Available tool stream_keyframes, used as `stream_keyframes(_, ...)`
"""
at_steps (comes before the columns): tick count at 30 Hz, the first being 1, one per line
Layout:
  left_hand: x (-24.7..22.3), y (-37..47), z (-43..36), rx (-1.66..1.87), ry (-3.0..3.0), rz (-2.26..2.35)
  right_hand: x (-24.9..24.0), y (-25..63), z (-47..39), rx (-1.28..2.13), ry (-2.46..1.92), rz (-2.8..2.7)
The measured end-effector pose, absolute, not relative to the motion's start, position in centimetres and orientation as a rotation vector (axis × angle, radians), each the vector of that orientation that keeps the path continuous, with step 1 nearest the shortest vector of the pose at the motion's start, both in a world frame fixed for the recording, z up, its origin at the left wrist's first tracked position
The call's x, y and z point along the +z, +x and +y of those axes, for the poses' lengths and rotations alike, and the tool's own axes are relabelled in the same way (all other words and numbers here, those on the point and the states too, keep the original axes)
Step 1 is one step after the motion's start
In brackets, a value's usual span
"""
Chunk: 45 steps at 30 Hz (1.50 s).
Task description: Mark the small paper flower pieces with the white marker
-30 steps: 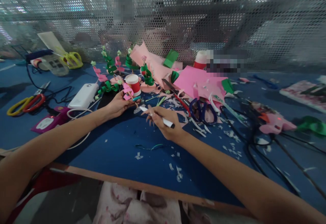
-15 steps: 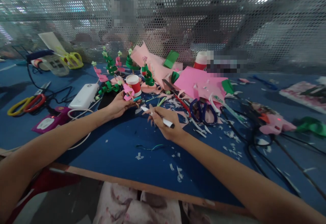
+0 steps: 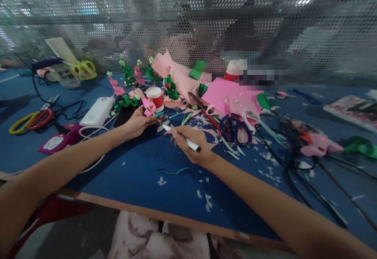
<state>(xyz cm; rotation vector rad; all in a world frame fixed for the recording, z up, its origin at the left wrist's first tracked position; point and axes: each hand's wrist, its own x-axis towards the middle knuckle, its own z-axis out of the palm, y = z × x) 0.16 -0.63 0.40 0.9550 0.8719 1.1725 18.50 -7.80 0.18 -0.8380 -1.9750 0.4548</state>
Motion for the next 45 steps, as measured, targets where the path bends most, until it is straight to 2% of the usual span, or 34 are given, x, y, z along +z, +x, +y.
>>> stream_keyframes(9, 0.2, 0.3, -0.6, 1.194, 0.946, 0.895, 0.4, 18.3, -7.9, 0.354, -0.739, -2.132)
stream_keyframes(14, 0.2, 0.3, -0.5, 1.201, 0.934, 0.899, 0.5, 18.1, -7.7, 0.246, -0.539, -2.25)
stream_keyframes(26, -0.1, 0.2, -0.4, 1.2, 0.901, 0.89, 0.5, 17.6, -7.6, 0.062, -0.607, -2.235)
stream_keyframes(31, 0.2, 0.3, -0.4, 1.201, 0.898, 0.903, 0.3, 17.5, -7.4, 0.075, -0.503, -2.324)
stream_keyframes(35, 0.2, 0.3, -0.5, 1.188, 0.898, 0.897, 0.0, 17.6, -7.4, 0.021, -0.615, -2.203)
stream_keyframes(41, 0.4, 0.2, -0.6, 1.181, 0.901, 0.922, 0.2, 17.5, -7.4, 0.05, -0.5, -2.304)
stream_keyframes(45, 0.5, 0.3, -0.6, 1.167, 0.909, 0.906, 0.2, 17.5, -7.3, -0.033, -0.56, -2.184)
